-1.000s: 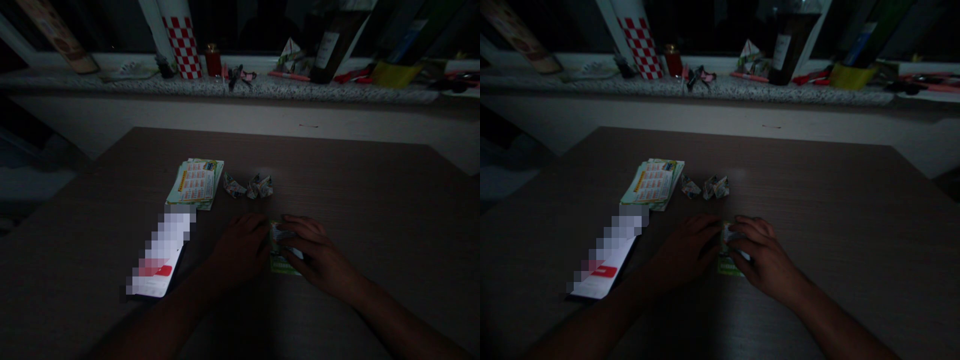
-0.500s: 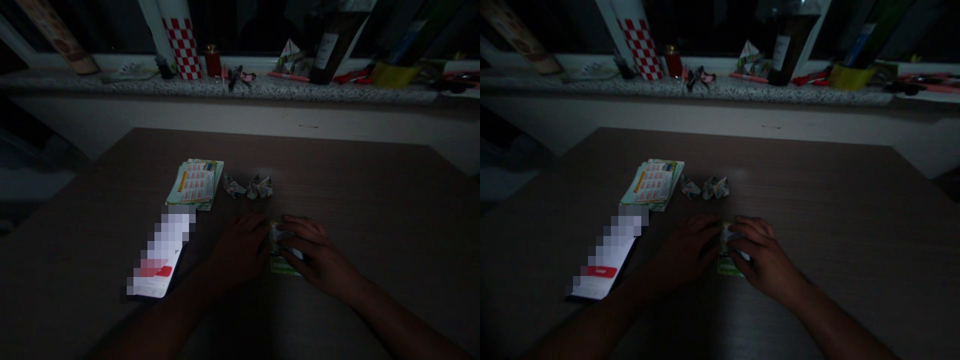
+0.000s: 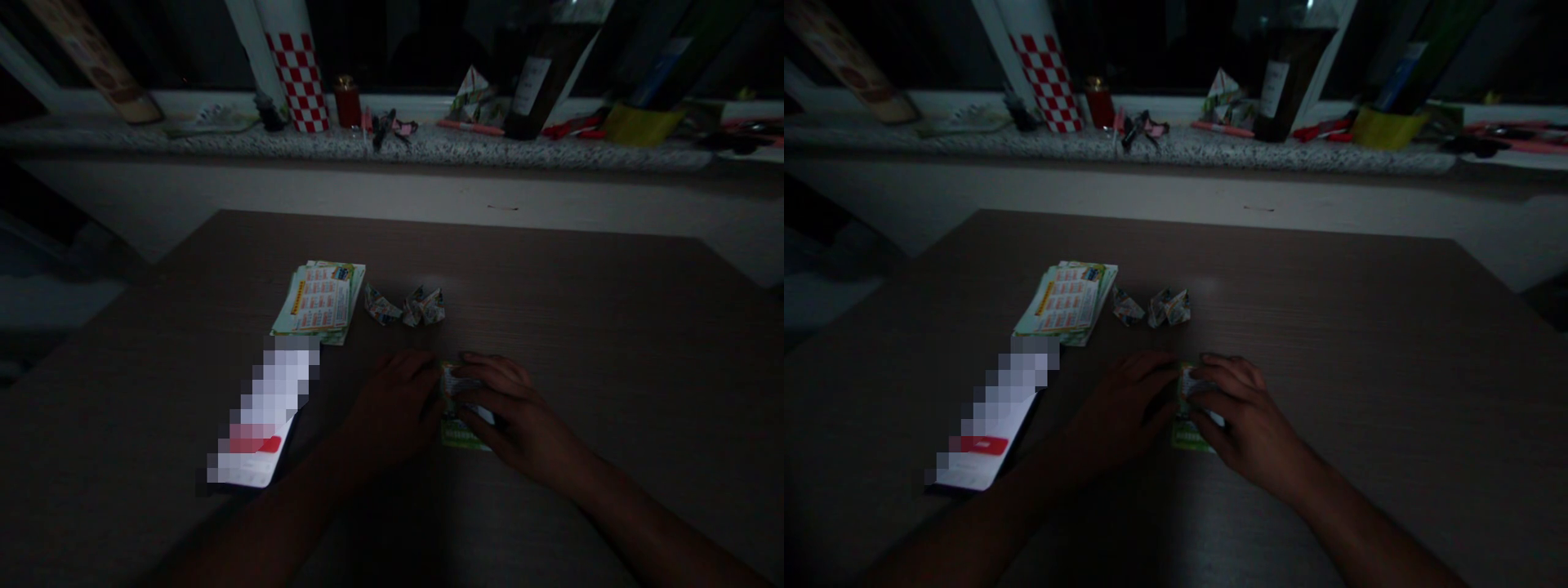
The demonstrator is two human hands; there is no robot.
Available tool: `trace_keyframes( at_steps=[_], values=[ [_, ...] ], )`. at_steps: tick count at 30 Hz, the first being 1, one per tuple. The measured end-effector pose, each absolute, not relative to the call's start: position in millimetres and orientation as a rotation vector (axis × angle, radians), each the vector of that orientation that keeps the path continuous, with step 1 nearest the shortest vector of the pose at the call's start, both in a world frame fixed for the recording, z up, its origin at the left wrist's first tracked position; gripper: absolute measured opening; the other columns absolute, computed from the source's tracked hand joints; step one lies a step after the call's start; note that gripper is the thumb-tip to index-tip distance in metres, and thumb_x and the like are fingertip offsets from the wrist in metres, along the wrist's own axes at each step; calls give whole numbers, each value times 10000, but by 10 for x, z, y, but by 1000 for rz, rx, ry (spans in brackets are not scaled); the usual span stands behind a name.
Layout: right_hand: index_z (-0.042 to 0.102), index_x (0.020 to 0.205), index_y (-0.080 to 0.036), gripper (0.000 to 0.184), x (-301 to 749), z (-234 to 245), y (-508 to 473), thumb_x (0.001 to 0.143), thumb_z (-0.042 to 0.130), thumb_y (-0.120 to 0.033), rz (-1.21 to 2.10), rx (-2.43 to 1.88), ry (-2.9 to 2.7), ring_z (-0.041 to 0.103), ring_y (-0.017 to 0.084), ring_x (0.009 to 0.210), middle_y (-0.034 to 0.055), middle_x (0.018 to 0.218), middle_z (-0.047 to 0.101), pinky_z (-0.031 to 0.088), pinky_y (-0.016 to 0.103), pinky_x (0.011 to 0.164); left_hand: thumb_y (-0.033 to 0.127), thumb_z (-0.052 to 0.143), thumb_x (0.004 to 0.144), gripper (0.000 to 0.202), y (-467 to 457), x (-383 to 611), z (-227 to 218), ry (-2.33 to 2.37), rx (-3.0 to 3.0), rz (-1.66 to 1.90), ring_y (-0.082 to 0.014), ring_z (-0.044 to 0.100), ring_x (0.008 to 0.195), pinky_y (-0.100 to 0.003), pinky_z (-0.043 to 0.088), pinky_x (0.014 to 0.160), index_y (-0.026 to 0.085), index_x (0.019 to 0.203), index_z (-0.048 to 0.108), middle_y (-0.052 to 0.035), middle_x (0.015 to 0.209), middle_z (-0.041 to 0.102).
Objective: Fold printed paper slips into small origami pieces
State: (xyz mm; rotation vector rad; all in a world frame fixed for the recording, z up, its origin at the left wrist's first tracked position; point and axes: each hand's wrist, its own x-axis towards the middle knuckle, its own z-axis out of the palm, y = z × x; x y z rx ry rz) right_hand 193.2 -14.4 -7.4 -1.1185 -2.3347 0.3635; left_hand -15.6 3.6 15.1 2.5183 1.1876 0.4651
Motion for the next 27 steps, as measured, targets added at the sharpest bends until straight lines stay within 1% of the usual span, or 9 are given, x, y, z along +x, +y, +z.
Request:
trace_keyframes(
  at_steps=[4,6,9,10,12,15,17,22,27],
  values=[
    [662,1032,-231,195,1945,-85,-142,850,620,-175,363,-1101,-2341,479,279,1236,74,1215,639,381,484,1005,224,561,855,320,-18,-100,139,1112,2498,502,-232,491,1174,-395,393,1016,158,1168,562,-91,1269,552],
    [656,1049,-231,212,1952,-88,-141,849,618,-172,364,-1109,-2347,472,281,1243,76,1210,639,375,487,1010,201,578,841,382,-39,-74,136,1083,2484,488,-227,483,1183,-395,380,1027,167,1218,528,-82,1284,548],
    [662,1024,-223,186,1954,-86,-143,851,614,-174,372,-1120,-2352,465,280,1250,80,1190,645,370,486,1014,184,598,827,490,-53,-56,143,1089,2460,487,-225,476,1188,-407,367,1032,184,1298,461,-69,1297,548],
    [663,1020,-222,181,1952,-84,-144,853,613,-177,377,-1121,-2352,463,278,1252,81,1191,643,370,484,1016,191,595,832,479,-53,-55,149,1095,2458,481,-226,478,1183,-412,366,1028,184,1293,464,-68,1294,552],
    [662,1037,-225,193,1944,-77,-147,856,609,-182,376,-1130,-2350,463,274,1253,78,1209,636,369,484,1017,213,576,852,387,-50,-60,160,1109,2465,455,-232,487,1170,-428,364,1018,177,1233,512,-71,1276,564],
    [687,971,-224,155,1932,-59,-149,855,600,-171,349,-1163,-2312,477,274,1243,79,1207,636,375,483,1011,242,559,869,279,-41,-72,173,1124,2482,407,-241,485,1175,-452,348,1015,174,1139,569,-74,1265,572],
    [700,918,-221,134,1937,-45,-150,848,600,-164,330,-1188,-2278,487,279,1237,84,1187,642,383,484,1001,243,559,869,278,-37,-78,175,1125,2490,393,-240,477,1185,-455,337,1016,185,1141,572,-70,1267,571],
    [705,859,-220,107,2024,-49,-161,828,612,-177,300,-1246,-2222,503,301,1224,95,1196,632,394,510,987,229,542,879,279,-41,-86,175,1123,2507,384,-233,483,1178,-462,325,1006,219,1156,576,-61,1260,570],
    [705,863,-235,104,2153,-97,-178,821,619,-194,349,-1305,-2181,512,303,1220,80,1210,623,416,516,987,248,537,886,273,-37,-95,178,1113,2514,352,-245,460,1213,-486,301,1023,239,1154,587,-59,1272,560]
  ],
)
